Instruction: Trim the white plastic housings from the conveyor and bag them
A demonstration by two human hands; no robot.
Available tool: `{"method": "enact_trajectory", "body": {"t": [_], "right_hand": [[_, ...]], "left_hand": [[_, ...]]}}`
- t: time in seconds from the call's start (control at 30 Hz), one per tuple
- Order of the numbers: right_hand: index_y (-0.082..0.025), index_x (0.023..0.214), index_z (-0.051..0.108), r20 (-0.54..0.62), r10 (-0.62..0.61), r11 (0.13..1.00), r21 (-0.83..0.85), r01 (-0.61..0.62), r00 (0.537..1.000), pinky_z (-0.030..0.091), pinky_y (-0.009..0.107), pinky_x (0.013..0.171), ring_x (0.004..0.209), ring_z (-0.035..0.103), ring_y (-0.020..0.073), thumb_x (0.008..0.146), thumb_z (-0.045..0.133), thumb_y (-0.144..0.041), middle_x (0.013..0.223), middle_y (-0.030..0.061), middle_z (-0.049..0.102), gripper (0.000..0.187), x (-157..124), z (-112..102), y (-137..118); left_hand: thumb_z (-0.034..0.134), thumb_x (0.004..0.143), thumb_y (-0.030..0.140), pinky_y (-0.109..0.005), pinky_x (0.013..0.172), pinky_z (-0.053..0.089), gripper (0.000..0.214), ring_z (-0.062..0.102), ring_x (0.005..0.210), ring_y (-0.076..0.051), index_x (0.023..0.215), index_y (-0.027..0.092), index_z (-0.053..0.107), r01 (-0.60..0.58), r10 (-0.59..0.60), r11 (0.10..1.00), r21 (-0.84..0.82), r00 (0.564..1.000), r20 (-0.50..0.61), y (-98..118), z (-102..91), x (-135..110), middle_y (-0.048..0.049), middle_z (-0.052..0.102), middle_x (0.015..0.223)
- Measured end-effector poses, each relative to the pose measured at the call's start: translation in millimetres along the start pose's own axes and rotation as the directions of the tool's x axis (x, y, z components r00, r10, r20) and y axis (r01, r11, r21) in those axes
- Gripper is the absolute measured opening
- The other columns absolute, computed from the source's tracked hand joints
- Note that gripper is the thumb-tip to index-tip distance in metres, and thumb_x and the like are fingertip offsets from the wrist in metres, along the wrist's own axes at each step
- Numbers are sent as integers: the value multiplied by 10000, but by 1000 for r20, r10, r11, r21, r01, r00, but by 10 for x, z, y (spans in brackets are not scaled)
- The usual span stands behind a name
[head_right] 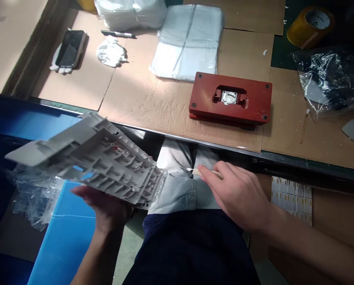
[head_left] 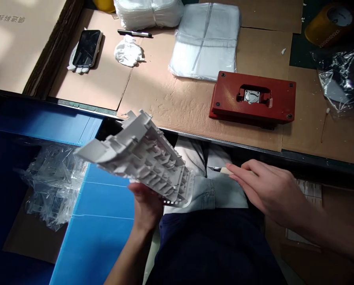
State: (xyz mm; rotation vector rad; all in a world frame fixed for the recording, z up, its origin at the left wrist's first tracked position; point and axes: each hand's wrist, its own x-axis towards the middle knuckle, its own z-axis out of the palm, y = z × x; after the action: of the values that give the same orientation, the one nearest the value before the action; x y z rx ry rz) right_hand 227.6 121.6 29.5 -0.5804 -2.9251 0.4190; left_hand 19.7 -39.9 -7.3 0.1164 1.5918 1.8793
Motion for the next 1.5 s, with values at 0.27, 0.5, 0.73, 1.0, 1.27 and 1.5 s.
{"method": "enact_trajectory", "body": {"t": [0.27, 0.5, 0.73, 1.0, 1.27, 1.5], "right_hand": [[-220, 1045, 687, 167, 324, 803, 473, -364, 931, 542, 284, 670, 763, 677, 169, 1042, 438, -338, 909, 38, 710, 276, 27, 179, 135], [-256, 1241, 684, -2, 90, 866, 494, -77, 996, 515, 264, 642, 814, 669, 168, 969, 619, -309, 1033, 51, 708, 284, 249, -25, 155], [-176, 1124, 704, -83, -564, 769, 310, 559, 822, 419, 346, 763, 857, 569, 189, 1026, 422, -142, 943, 74, 656, 301, 768, -176, 7], [-241, 1214, 694, -6, -792, 545, 443, 712, 610, 368, 350, 758, 795, 486, 178, 968, 559, -549, 910, 46, 586, 416, 1005, -120, -106], [-223, 1190, 716, -16, -784, 517, 536, 667, 621, 376, 363, 788, 850, 542, 189, 926, 608, -586, 917, 45, 638, 461, 957, -43, -135], [-208, 1216, 710, -29, -770, 521, 549, 654, 637, 381, 371, 796, 880, 550, 197, 929, 620, -563, 952, 58, 648, 465, 915, -2, -117]], "left_hand": [[446, 873, 773, -517, 1115, 472, 711, 506, 1375, -375, 1228, 213, 704, 156, -155, 974, -167, 988, 14, 202, 286, 142, -90, 706, 1275], [444, 804, 854, -563, 1071, 499, 841, 536, 1337, -415, 1293, 200, 646, 439, -394, 859, -263, 895, 209, 172, 220, 97, -129, 706, 1259], [342, 950, 715, -499, 1096, 468, 742, 603, 1268, -366, 1405, 167, 550, 711, -558, 626, -319, 695, 454, 140, 278, 58, -119, 711, 1260], [449, 946, 668, -402, 989, 537, 687, 688, 1124, -324, 1379, 148, 565, 788, -670, 525, -322, 616, 415, 91, 313, -39, -96, 760, 1111], [410, 967, 653, -353, 860, 585, 668, 731, 978, -286, 1300, 114, 620, 833, -688, 460, -308, 553, 470, 75, 333, -61, -94, 774, 963], [432, 965, 642, -350, 852, 585, 645, 733, 966, -283, 1291, 123, 633, 837, -687, 451, -309, 547, 479, 50, 334, -57, -95, 776, 959]]}}
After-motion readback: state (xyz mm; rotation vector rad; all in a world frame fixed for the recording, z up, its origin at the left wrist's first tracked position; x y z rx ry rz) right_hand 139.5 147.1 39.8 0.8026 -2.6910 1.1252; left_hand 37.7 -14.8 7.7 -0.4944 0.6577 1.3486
